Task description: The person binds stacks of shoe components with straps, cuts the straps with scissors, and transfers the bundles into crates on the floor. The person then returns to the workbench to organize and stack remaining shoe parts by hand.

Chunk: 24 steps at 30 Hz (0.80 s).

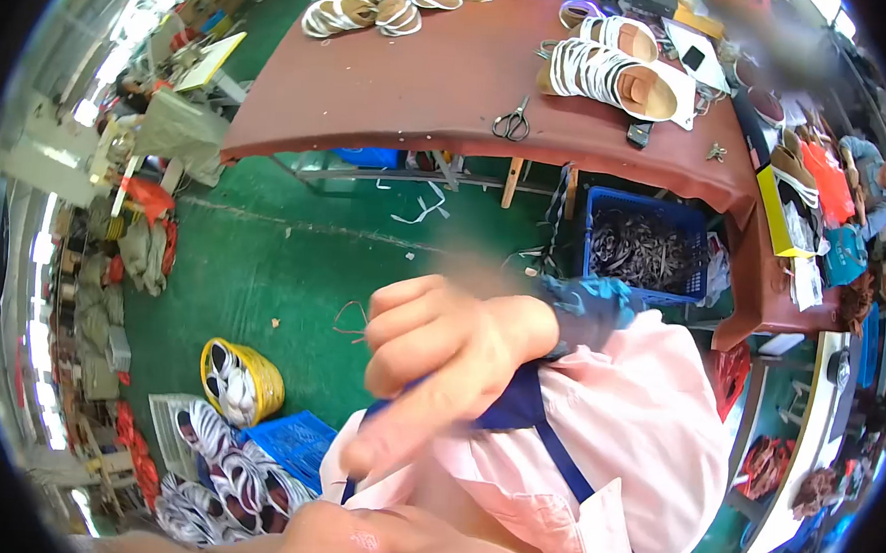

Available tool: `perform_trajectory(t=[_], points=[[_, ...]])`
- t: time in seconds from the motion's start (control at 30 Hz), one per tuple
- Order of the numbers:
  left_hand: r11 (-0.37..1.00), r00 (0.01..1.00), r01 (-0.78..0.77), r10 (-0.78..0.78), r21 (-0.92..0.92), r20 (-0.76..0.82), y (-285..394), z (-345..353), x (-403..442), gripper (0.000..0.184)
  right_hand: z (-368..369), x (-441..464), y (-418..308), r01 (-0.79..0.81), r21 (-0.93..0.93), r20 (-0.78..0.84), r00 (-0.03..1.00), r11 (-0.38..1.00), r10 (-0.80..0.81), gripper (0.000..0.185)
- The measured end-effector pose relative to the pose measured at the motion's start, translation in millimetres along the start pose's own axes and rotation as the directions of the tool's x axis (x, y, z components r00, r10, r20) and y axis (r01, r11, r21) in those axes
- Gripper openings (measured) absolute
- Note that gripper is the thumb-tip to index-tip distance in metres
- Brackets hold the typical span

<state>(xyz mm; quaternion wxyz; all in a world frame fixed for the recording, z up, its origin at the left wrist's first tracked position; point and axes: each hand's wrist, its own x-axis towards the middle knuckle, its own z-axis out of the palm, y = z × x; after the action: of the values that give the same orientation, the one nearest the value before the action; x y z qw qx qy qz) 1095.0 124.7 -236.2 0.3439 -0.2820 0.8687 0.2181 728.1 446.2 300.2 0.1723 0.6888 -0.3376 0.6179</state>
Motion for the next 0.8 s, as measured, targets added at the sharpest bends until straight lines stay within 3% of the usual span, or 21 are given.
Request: perform_trajectory(t=[0.1,0.17,0.23,0.3,0.43,0.47,0.5,0.53,0.57,0.6,0.63,0.67,0.73,0.8], points=[[0.984,0.916,-0.169,0.137,-0.053,-0.377,30.3,-129.0,123.9,0.024,-2.5,19.3,63.5,0.068,-0.087,-0.110,0.991,0.994,-0.078,0.049],[0.793,0.732,-0.509,0.195,-0.334,-0.653,84.2,-249.7,193.9,0.023,-4.5,17.9,109.7,0.024,-0.125,-0.162,0.986,0.992,-0.044,0.052],[0.702,0.751,-0.568,0.229,-0.430,-0.619,153.9,-370.5,225.0,0.026,-14.0,21.2,156.5,0.032,-0.106,-0.203,0.978,0.994,-0.053,0.053],[0.686,0.700,-0.627,0.287,-0.370,-0.654,201.6,-448.0,260.2,0.025,-24.8,26.1,202.9,0.090,-0.092,-0.219,0.970,0.992,-0.108,0.053],[0.714,0.729,-0.603,0.313,-0.355,-0.609,278.8,-527.6,262.2,0.023,-56.9,30.4,326.8,0.175,-0.227,-0.182,0.959,0.958,-0.219,0.052],[0.691,0.625,-0.686,0.397,-0.229,-0.672,271.5,-521.2,285.5,0.024,-74.8,28.0,357.1,0.168,-0.298,-0.100,0.974,0.940,-0.206,0.034],[0.714,0.726,-0.607,0.321,-0.349,-0.607,267.4,-512.4,298.1,0.023,-87.2,21.5,394.8,0.044,-0.348,-0.095,0.992,0.936,-0.082,0.030],[0.712,0.745,-0.616,0.387,-0.337,-0.544,235.4,-491.5,325.2,0.025,-99.6,15.1,432.3,-0.077,-0.406,-0.088,0.995,0.910,0.045,0.027],[0.876,0.861,-0.433,0.333,-0.212,-0.384,218.9,-479.0,333.2,0.027,-112.3,8.8,470.0,-0.187,-0.468,-0.080,0.982,0.864,0.169,0.025],[0.887,0.886,-0.461,0.461,0.019,-0.057,184.5,-469.5,355.2,0.030,-118.6,-6.8,510.6,-0.390,-0.465,-0.148,0.919,0.794,0.364,0.033],[0.873,0.881,-0.471,0.461,-0.123,-0.106,189.0,-484.0,301.3,0.028,-126.5,-31.6,550.8,-0.541,-0.495,-0.157,0.825,0.679,0.543,0.039],[0.899,0.912,-0.410,0.408,-0.152,-0.047,177.9,-481.9,290.1,0.028,-131.2,-69.9,589.4,-0.628,-0.551,-0.163,0.727,0.549,0.667,0.039],[0.963,0.969,-0.227,0.238,-0.145,0.066,138.1,-484.4,292.0,0.028,-138.2,-148.4,644.1,-0.539,-0.742,-0.109,0.683,0.398,0.723,0.043],[0.985,0.988,-0.091,0.108,-0.145,0.114,112.5,-500.5,302.2,0.027,-142.6,-232.9,683.1,-0.709,-0.696,-0.198,0.343,0.114,0.918,0.058]])
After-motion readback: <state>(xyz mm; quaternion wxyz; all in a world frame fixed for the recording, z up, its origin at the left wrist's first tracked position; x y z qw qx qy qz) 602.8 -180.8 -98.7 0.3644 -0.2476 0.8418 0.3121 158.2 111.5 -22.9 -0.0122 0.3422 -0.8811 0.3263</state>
